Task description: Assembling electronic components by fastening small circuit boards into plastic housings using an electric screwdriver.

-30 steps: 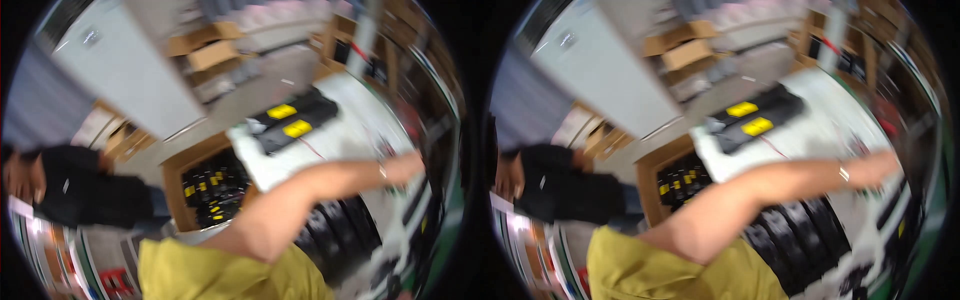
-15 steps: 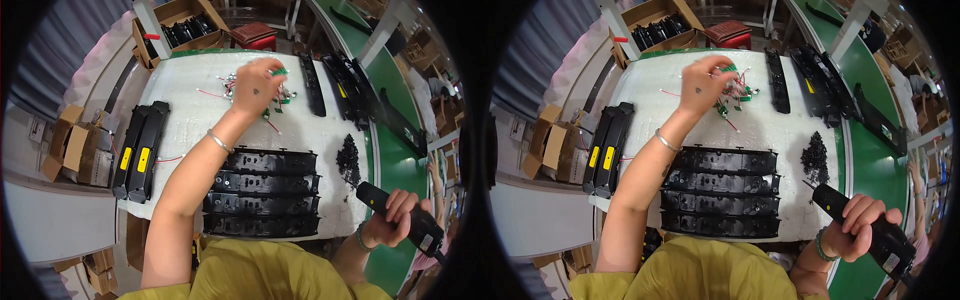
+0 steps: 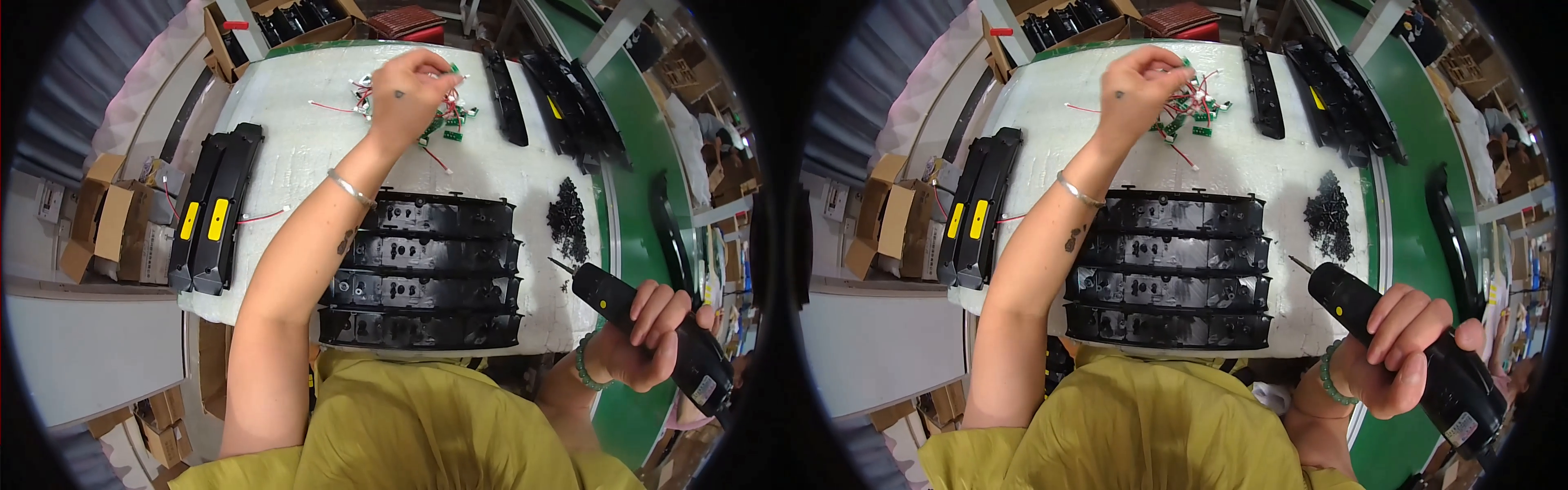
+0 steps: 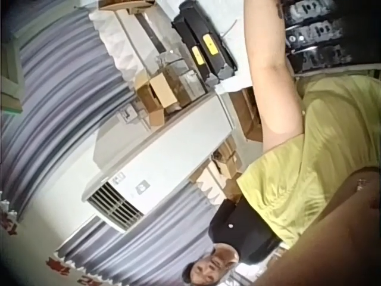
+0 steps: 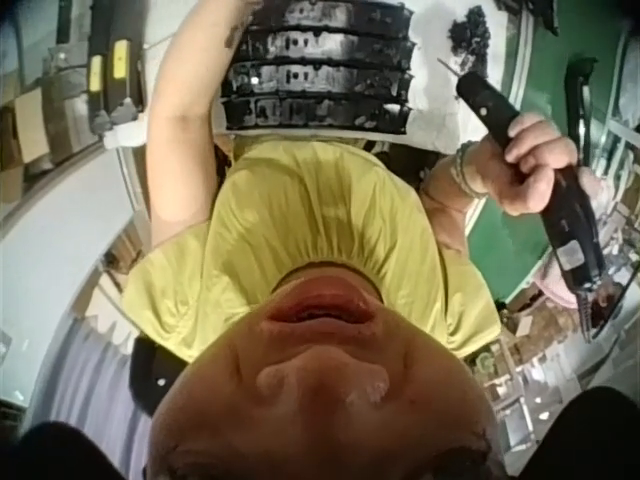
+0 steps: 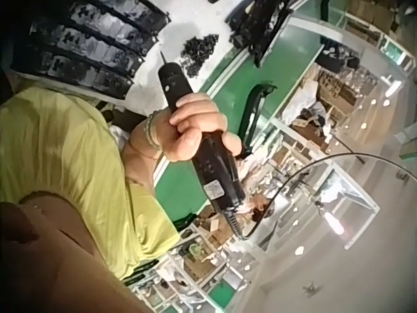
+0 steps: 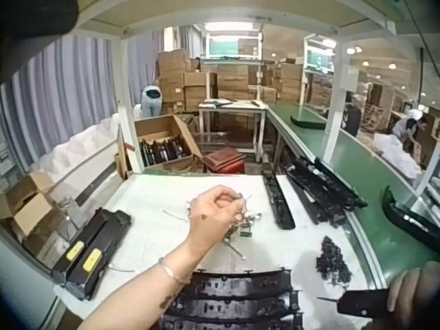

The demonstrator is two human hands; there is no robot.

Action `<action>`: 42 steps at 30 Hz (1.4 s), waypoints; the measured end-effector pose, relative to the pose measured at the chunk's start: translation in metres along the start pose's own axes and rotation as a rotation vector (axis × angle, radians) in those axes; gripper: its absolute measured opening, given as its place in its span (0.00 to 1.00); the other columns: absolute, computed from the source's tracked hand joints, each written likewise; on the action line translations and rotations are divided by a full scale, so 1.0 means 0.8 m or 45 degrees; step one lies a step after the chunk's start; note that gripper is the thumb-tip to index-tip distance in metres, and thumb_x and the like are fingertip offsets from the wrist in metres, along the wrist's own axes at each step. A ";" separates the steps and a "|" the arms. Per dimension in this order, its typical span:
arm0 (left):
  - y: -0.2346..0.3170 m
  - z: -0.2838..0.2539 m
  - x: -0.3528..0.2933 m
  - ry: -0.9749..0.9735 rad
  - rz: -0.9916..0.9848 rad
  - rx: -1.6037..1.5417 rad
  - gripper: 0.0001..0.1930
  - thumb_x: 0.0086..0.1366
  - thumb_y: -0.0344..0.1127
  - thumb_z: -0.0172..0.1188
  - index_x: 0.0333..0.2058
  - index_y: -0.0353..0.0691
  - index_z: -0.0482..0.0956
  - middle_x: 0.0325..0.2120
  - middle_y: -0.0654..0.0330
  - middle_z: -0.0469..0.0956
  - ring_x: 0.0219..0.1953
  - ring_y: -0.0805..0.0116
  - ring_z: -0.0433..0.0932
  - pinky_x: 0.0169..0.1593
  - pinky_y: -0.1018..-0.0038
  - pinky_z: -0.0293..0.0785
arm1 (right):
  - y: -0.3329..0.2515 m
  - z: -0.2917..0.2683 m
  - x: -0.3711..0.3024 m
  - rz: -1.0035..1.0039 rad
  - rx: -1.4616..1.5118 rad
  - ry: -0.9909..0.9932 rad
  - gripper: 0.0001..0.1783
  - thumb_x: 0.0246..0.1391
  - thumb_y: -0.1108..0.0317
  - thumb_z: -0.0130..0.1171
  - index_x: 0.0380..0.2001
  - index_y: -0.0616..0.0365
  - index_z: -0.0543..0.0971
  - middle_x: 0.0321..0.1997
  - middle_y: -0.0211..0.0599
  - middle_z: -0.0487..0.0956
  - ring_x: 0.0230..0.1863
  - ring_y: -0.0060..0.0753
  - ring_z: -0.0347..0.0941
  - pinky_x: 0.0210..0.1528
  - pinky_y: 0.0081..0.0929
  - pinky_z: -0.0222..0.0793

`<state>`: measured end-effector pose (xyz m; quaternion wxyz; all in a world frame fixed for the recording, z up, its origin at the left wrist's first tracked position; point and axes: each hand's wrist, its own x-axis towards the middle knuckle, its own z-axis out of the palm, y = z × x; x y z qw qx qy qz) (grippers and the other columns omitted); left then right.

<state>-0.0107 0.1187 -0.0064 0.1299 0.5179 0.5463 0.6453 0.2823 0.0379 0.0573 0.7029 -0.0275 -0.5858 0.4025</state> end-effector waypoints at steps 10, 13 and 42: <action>0.010 0.034 -0.008 -0.285 -0.137 -0.245 0.06 0.51 0.28 0.65 0.29 0.35 0.78 0.18 0.66 0.77 0.23 0.84 0.73 0.27 0.85 0.68 | -0.021 -0.019 -0.011 -0.002 -0.019 -0.016 0.21 0.46 0.71 0.50 0.47 0.56 0.64 0.15 0.23 0.60 0.13 0.16 0.55 0.23 0.17 0.55; 0.014 0.015 -0.016 -0.464 0.319 0.421 0.07 0.49 0.31 0.67 0.25 0.37 0.79 0.18 0.65 0.78 0.23 0.82 0.75 0.27 0.80 0.70 | -0.019 -0.011 -0.018 0.019 -0.048 0.040 0.22 0.46 0.71 0.50 0.47 0.56 0.64 0.15 0.23 0.59 0.13 0.16 0.55 0.22 0.17 0.55; 0.097 -0.084 -0.321 -0.544 0.143 0.575 0.11 0.41 0.24 0.55 0.28 0.41 0.69 0.16 0.63 0.67 0.31 0.62 0.71 0.28 0.70 0.64 | -0.011 0.089 -0.110 0.332 0.338 -0.444 0.21 0.45 0.69 0.63 0.43 0.49 0.68 0.15 0.18 0.70 0.12 0.10 0.62 0.18 0.07 0.62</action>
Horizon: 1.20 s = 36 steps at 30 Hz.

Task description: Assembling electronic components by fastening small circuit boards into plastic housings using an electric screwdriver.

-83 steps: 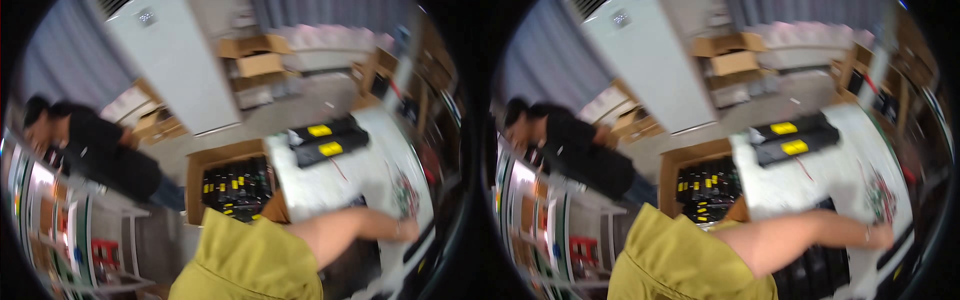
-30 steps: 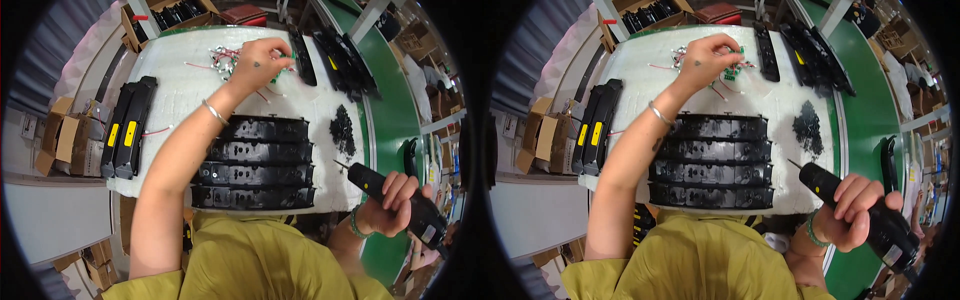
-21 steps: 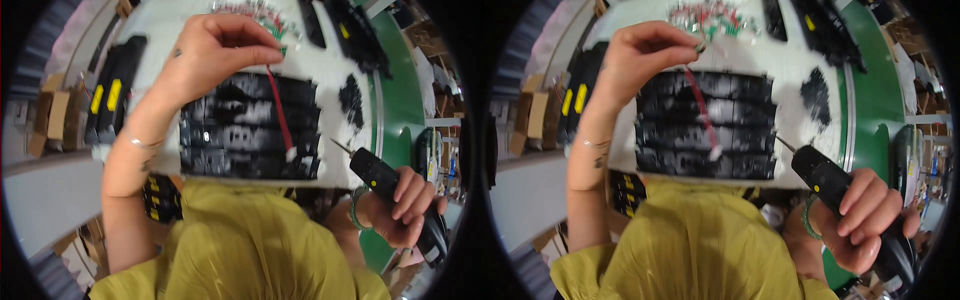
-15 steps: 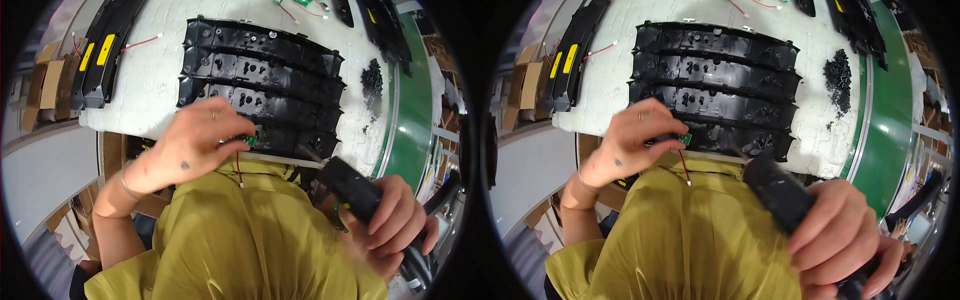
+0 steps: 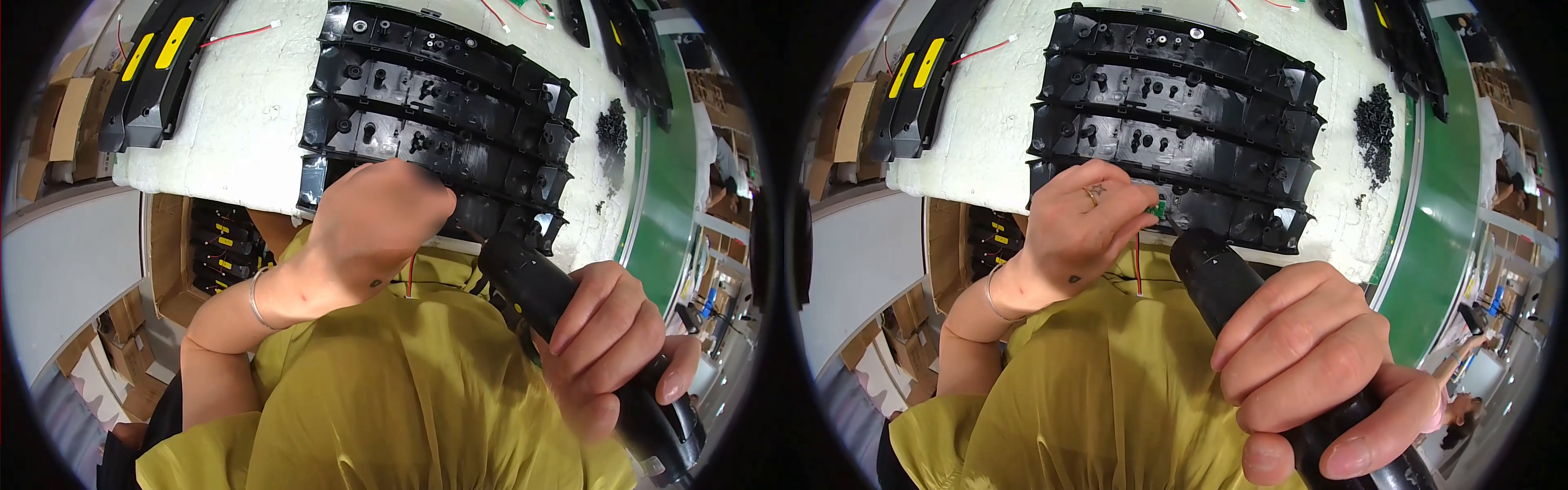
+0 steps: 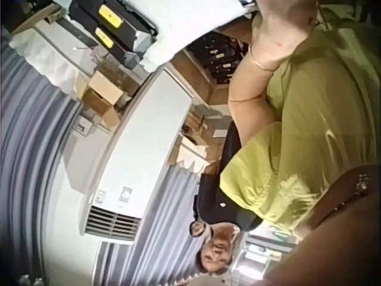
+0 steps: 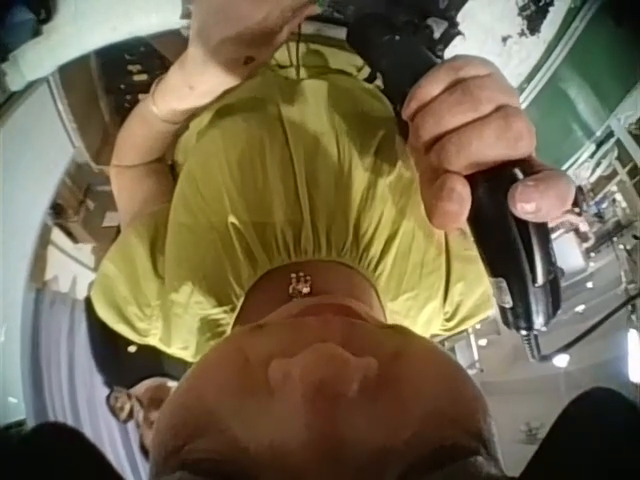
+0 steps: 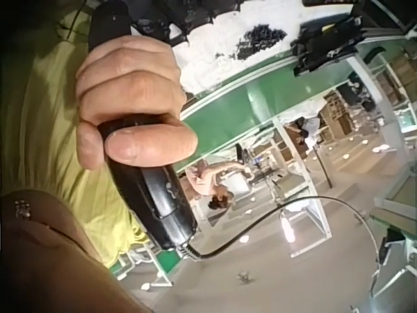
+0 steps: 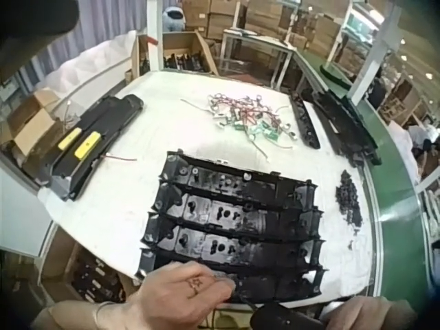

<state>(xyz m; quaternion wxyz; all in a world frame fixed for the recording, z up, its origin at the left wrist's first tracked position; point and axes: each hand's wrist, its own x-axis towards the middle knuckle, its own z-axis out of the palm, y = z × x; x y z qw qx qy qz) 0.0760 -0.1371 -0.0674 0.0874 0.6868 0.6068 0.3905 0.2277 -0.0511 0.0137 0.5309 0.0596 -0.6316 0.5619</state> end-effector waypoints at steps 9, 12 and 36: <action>-0.003 -0.002 0.000 -0.081 -0.053 0.010 0.15 0.42 0.24 0.66 0.32 0.38 0.76 0.20 0.62 0.75 0.27 0.64 0.75 0.29 0.74 0.72 | 0.008 0.002 0.001 0.040 -0.026 -0.069 0.21 0.47 0.70 0.61 0.44 0.48 0.67 0.16 0.19 0.70 0.12 0.11 0.63 0.18 0.07 0.63; -0.008 0.003 -0.005 -0.074 -0.049 -0.037 0.15 0.42 0.24 0.66 0.32 0.37 0.76 0.20 0.61 0.75 0.27 0.63 0.75 0.30 0.74 0.72 | 0.010 -0.004 0.002 0.112 -0.004 -0.148 0.20 0.48 0.69 0.60 0.44 0.48 0.67 0.16 0.19 0.69 0.12 0.11 0.63 0.18 0.08 0.63; -0.010 0.001 0.007 0.016 0.002 -0.294 0.15 0.42 0.22 0.65 0.32 0.34 0.75 0.21 0.59 0.73 0.27 0.61 0.71 0.29 0.72 0.69 | 0.019 0.006 0.028 0.240 0.006 -0.559 0.18 0.45 0.71 0.65 0.25 0.52 0.62 0.18 0.29 0.73 0.15 0.23 0.70 0.19 0.18 0.70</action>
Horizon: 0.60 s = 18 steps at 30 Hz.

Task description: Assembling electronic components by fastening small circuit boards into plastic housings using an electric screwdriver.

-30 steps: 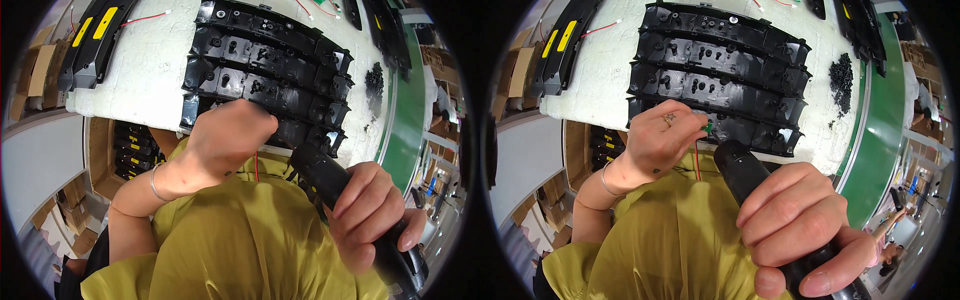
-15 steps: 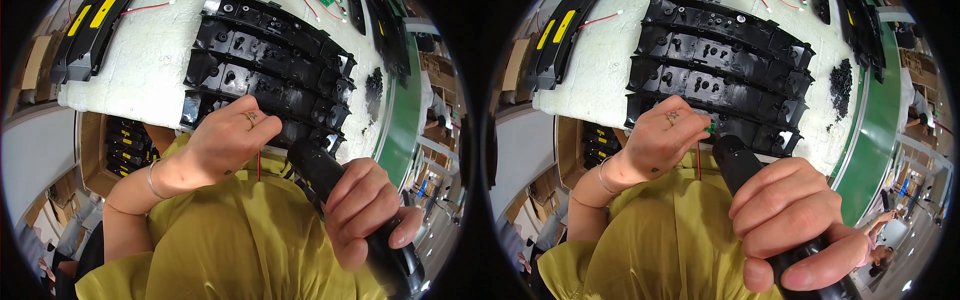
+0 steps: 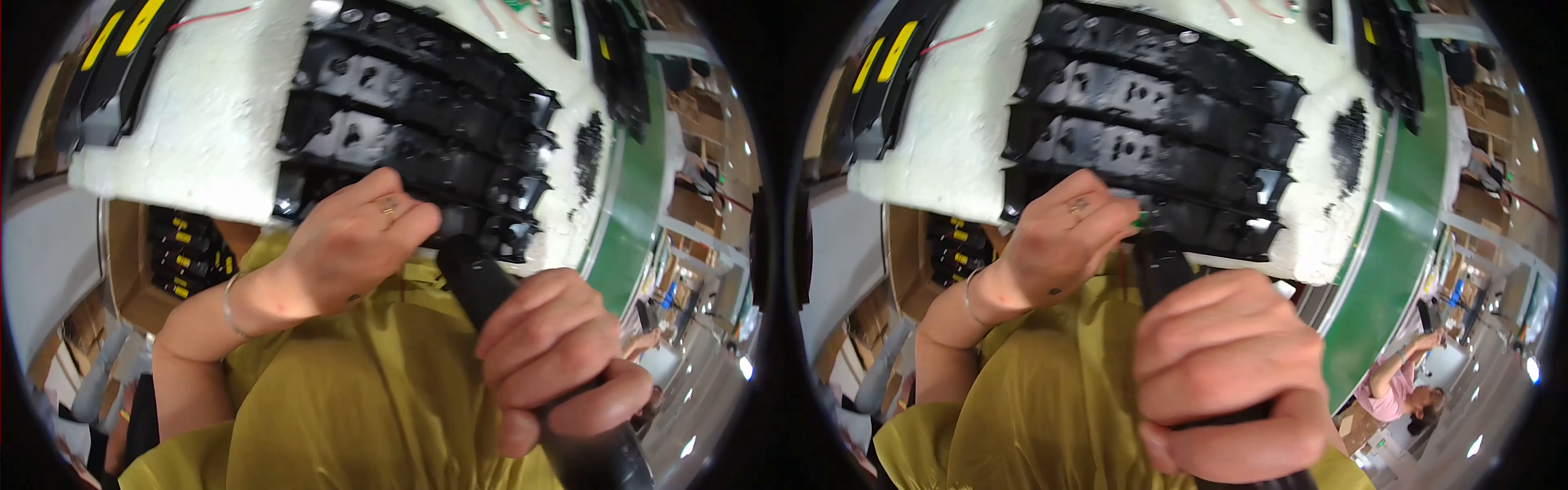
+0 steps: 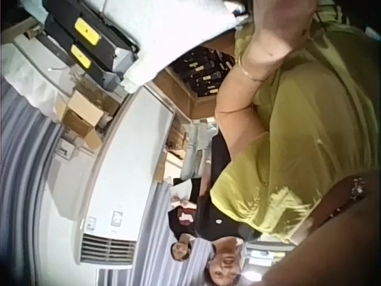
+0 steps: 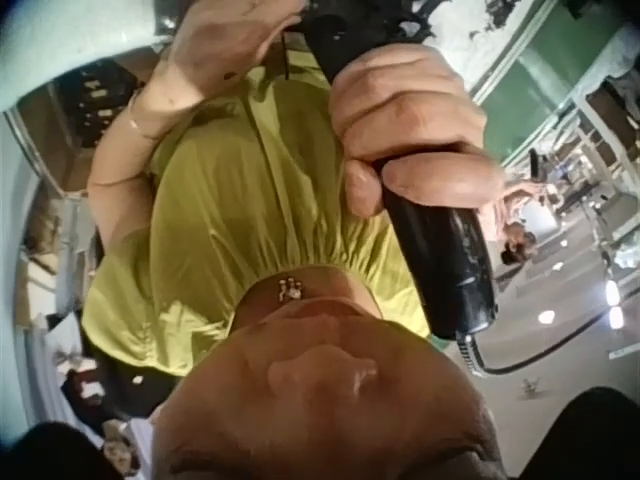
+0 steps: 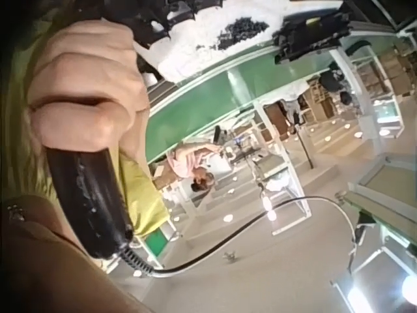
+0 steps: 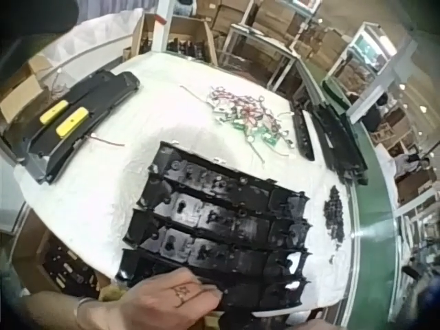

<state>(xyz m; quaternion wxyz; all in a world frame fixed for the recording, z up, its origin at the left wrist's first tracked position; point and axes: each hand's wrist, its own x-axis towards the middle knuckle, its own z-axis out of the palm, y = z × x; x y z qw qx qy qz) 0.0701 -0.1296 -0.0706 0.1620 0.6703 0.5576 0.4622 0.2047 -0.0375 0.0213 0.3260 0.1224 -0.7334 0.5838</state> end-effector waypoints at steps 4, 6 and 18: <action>0.001 0.000 0.000 -0.043 -0.067 0.118 0.13 0.43 0.22 0.65 0.31 0.35 0.76 0.23 0.58 0.75 0.28 0.60 0.72 0.30 0.71 0.70 | 0.014 0.019 -0.008 -0.185 0.177 0.351 0.06 0.40 0.83 0.56 0.22 0.66 0.69 0.16 0.42 0.69 0.11 0.33 0.63 0.12 0.23 0.56; 0.007 -0.001 -0.001 -0.019 -0.071 0.124 0.12 0.43 0.21 0.62 0.29 0.36 0.74 0.23 0.59 0.74 0.28 0.61 0.72 0.30 0.72 0.70 | 0.012 0.013 -0.007 -0.207 0.119 0.369 0.04 0.42 0.79 0.55 0.20 0.66 0.70 0.16 0.39 0.70 0.12 0.33 0.64 0.13 0.23 0.57; 0.010 0.006 0.006 0.009 0.001 0.210 0.11 0.40 0.20 0.62 0.26 0.35 0.75 0.27 0.59 0.76 0.28 0.62 0.72 0.29 0.74 0.72 | 0.007 -0.149 -0.038 -0.113 -0.502 1.137 0.16 0.49 0.71 0.48 0.43 0.57 0.67 0.18 0.26 0.58 0.17 0.21 0.55 0.26 0.23 0.57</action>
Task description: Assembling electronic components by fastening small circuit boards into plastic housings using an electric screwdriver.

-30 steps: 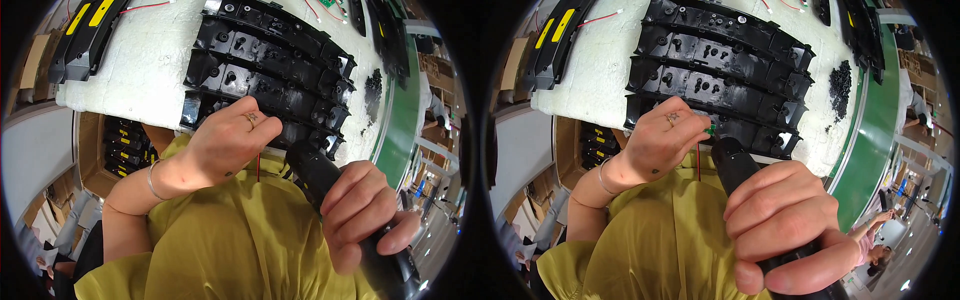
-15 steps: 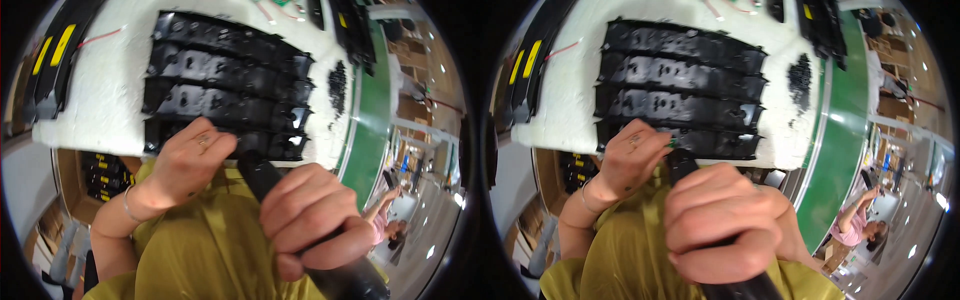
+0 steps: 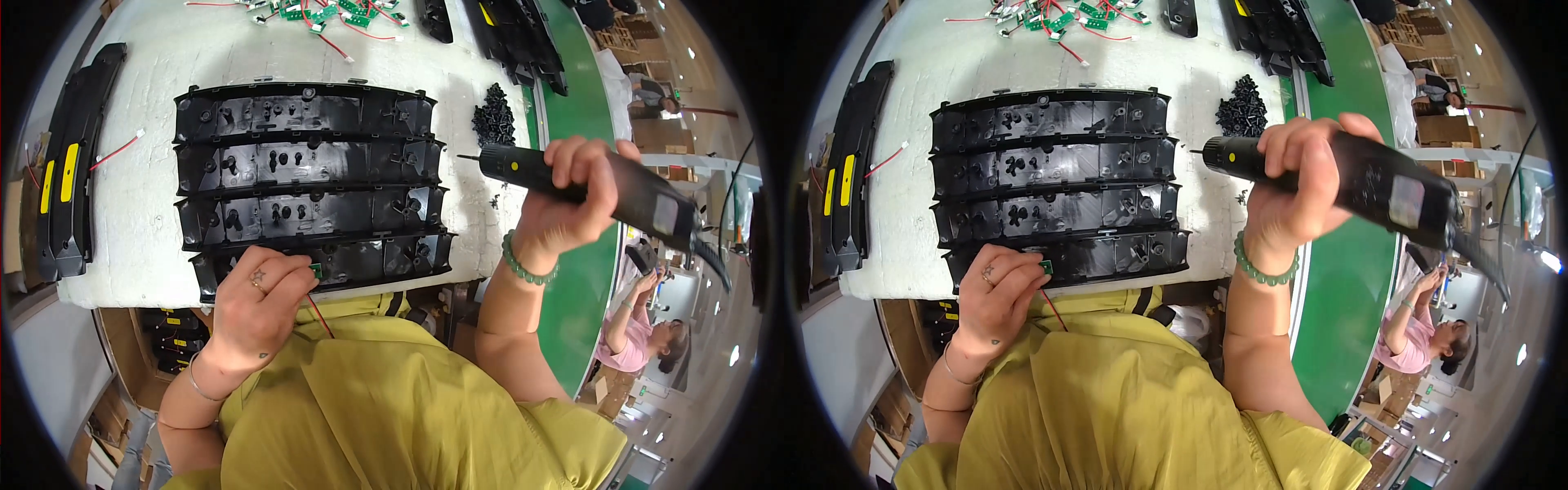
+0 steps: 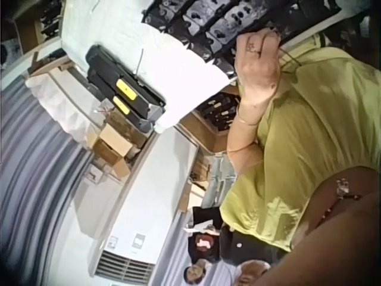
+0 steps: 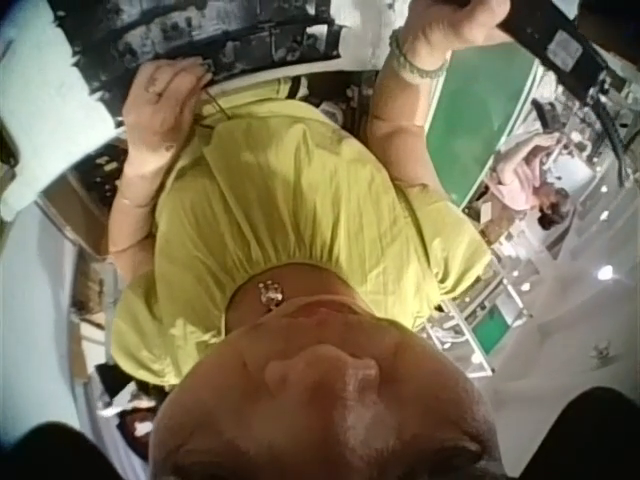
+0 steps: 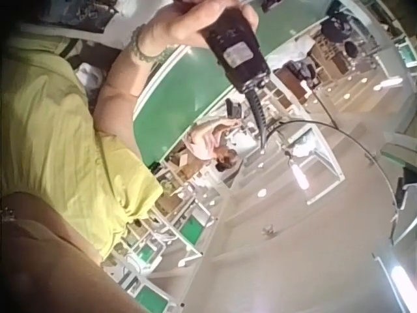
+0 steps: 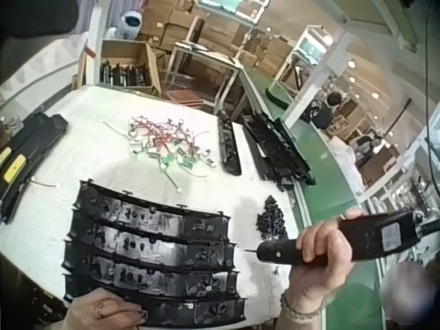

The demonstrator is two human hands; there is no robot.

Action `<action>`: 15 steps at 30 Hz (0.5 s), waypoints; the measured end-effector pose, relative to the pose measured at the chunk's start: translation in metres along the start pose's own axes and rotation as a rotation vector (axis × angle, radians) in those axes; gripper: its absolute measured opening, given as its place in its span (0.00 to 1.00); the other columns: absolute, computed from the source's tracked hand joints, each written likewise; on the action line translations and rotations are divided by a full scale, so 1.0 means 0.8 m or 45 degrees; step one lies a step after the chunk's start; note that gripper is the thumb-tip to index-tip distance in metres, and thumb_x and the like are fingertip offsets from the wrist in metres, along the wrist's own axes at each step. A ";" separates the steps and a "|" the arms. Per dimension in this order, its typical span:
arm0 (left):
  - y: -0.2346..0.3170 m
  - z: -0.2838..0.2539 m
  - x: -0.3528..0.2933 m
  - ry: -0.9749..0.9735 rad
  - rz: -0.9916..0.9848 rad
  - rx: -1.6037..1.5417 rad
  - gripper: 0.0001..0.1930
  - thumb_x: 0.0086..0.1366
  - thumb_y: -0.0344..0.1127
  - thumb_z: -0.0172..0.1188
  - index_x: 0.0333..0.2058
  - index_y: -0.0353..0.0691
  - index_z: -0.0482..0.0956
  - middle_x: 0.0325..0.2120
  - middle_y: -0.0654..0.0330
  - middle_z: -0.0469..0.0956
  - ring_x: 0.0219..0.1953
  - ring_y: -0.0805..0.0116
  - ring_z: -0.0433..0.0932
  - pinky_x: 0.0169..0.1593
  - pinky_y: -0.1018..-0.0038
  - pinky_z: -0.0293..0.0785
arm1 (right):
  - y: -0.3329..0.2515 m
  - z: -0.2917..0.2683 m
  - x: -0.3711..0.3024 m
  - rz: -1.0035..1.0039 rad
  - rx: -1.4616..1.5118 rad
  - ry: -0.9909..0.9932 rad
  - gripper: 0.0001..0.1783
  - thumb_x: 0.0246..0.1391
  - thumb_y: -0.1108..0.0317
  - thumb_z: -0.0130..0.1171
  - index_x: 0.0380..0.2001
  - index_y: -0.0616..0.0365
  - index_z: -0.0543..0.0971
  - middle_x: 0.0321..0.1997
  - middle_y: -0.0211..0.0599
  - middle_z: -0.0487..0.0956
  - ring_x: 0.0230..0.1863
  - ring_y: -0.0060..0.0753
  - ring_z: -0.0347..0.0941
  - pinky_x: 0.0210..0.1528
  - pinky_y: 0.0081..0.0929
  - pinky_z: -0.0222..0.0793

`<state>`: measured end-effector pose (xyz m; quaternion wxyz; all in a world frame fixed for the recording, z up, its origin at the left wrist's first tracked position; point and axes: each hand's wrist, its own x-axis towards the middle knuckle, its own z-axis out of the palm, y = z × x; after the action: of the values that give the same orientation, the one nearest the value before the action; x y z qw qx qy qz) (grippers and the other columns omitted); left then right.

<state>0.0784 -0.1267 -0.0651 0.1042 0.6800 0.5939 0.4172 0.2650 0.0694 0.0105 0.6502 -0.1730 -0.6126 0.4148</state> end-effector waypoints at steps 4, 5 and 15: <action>0.001 -0.003 0.005 -0.033 -0.012 -0.014 0.13 0.38 0.20 0.64 0.27 0.34 0.75 0.29 0.58 0.77 0.29 0.61 0.73 0.29 0.72 0.72 | 0.015 -0.006 0.003 0.088 0.029 0.105 0.15 0.48 0.72 0.50 0.42 0.58 0.67 0.18 0.27 0.60 0.17 0.21 0.56 0.27 0.23 0.58; 0.001 -0.005 0.006 -0.041 -0.017 -0.013 0.13 0.38 0.21 0.64 0.27 0.34 0.75 0.29 0.57 0.77 0.29 0.61 0.73 0.29 0.72 0.71 | 0.019 -0.007 0.003 0.099 0.022 0.102 0.15 0.48 0.73 0.50 0.41 0.59 0.67 0.18 0.28 0.60 0.17 0.21 0.56 0.27 0.24 0.59; 0.004 -0.031 0.025 -0.006 0.085 0.156 0.15 0.37 0.29 0.69 0.28 0.36 0.78 0.30 0.58 0.76 0.28 0.60 0.71 0.30 0.71 0.70 | 0.006 -0.017 0.005 0.053 0.188 0.055 0.16 0.47 0.73 0.51 0.42 0.59 0.65 0.18 0.28 0.62 0.17 0.21 0.57 0.25 0.25 0.61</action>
<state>0.0624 -0.1189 -0.0384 0.0499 0.7057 0.5948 0.3817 0.2761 0.0795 0.0071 0.6655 -0.1461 -0.5624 0.4685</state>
